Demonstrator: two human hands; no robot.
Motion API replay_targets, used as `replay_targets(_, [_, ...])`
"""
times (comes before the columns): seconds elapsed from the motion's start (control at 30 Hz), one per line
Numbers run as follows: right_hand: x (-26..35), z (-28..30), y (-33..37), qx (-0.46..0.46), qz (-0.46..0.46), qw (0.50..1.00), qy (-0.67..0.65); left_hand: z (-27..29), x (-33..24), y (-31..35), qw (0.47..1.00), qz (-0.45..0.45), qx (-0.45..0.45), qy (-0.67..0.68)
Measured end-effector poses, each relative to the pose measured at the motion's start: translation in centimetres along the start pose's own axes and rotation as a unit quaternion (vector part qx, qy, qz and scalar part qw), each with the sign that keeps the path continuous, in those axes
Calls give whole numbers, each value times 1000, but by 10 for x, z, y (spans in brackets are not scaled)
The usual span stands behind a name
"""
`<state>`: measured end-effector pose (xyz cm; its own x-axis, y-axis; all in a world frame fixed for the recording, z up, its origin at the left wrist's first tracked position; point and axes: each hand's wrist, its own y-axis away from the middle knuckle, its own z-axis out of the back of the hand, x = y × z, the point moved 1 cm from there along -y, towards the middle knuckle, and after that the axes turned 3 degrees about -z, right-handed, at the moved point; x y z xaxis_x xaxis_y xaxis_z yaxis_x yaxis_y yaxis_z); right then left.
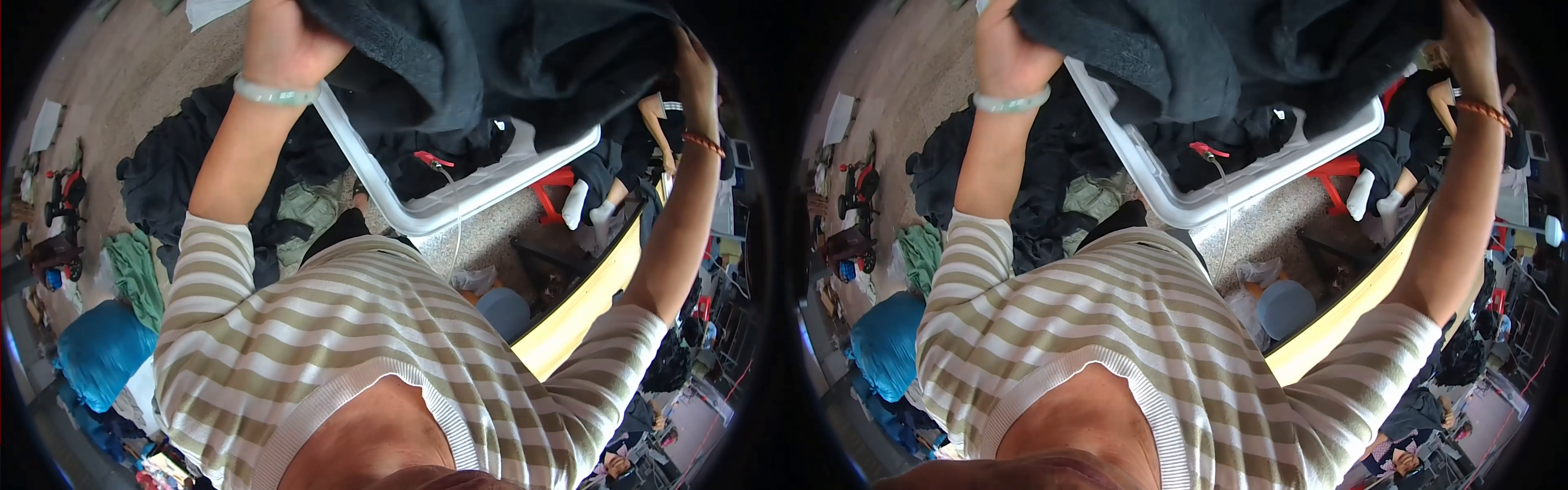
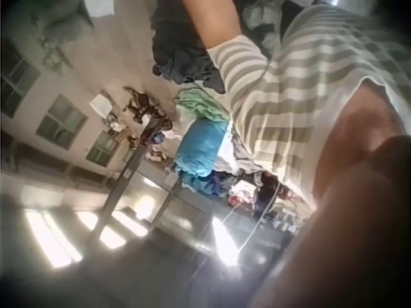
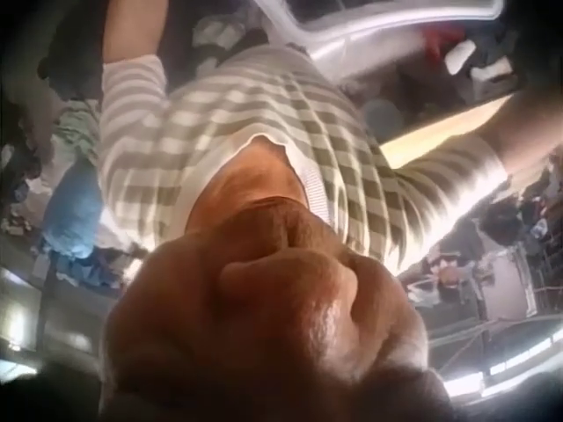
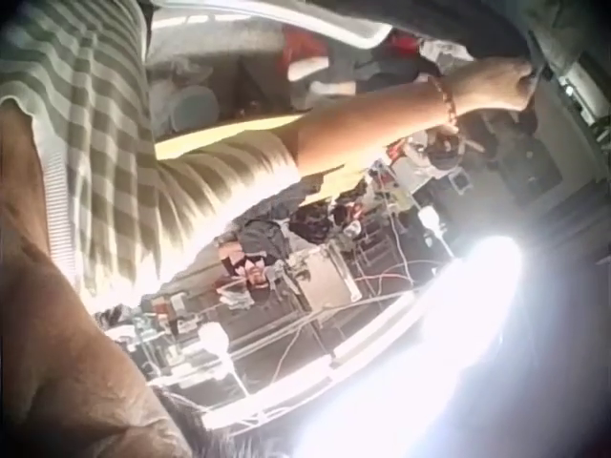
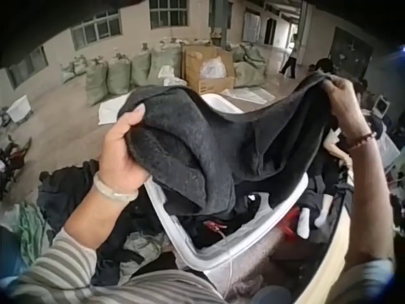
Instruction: Sorting and inspecting black garments from a large white plastic bin on a factory floor, occasionally using snips to remove excess threads.
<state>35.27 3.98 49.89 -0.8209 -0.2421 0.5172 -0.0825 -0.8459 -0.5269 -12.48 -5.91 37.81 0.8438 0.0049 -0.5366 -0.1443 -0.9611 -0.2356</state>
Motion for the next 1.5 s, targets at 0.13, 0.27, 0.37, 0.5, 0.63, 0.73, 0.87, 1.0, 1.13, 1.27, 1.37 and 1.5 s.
replay_targets(0.13, [95, -91, 35, 54, -7, 953, -298, -34, -20, 59, 992, -74, 1, 100])
replay_targets(0.27, [101, -194, 68, 246, 10, 941, -232, 21, 2, 77, 964, -154, -216, -16])
replay_targets(0.37, [142, -274, 138, 323, 132, 928, -129, 175, 7, 132, 889, -55, -407, -204])
replay_targets(0.5, [144, -354, 217, 374, 230, 886, -149, 266, 38, 168, 636, 12, -350, -688])
replay_targets(0.63, [152, -370, 231, 404, 209, 865, -210, 207, 49, 96, 583, -54, 10, -811])
replay_targets(0.73, [142, -378, 208, 386, 239, 855, -250, 238, 64, 61, 667, 20, 50, -743])
replay_targets(0.87, [101, -367, 184, 323, 259, 910, -31, 231, 27, 29, 624, -91, 48, -774])
replay_targets(1.0, [14, -380, 210, 262, 163, 943, 127, 233, 1, 36, 442, -73, 203, -871])
replay_targets(1.13, [-12, -414, 291, 371, -31, 921, 116, 270, 14, 75, 422, 24, 293, -858])
replay_targets(1.27, [31, -415, 346, 441, -133, 836, -298, 261, 27, 90, 458, 61, 240, -854])
replay_targets(1.37, [69, -408, 356, 446, -106, 824, -333, 238, 33, 98, 485, 26, 230, -843])
replay_targets(1.5, [77, -403, 347, 482, -126, 817, -290, 228, 62, 122, 582, 60, 242, -774])
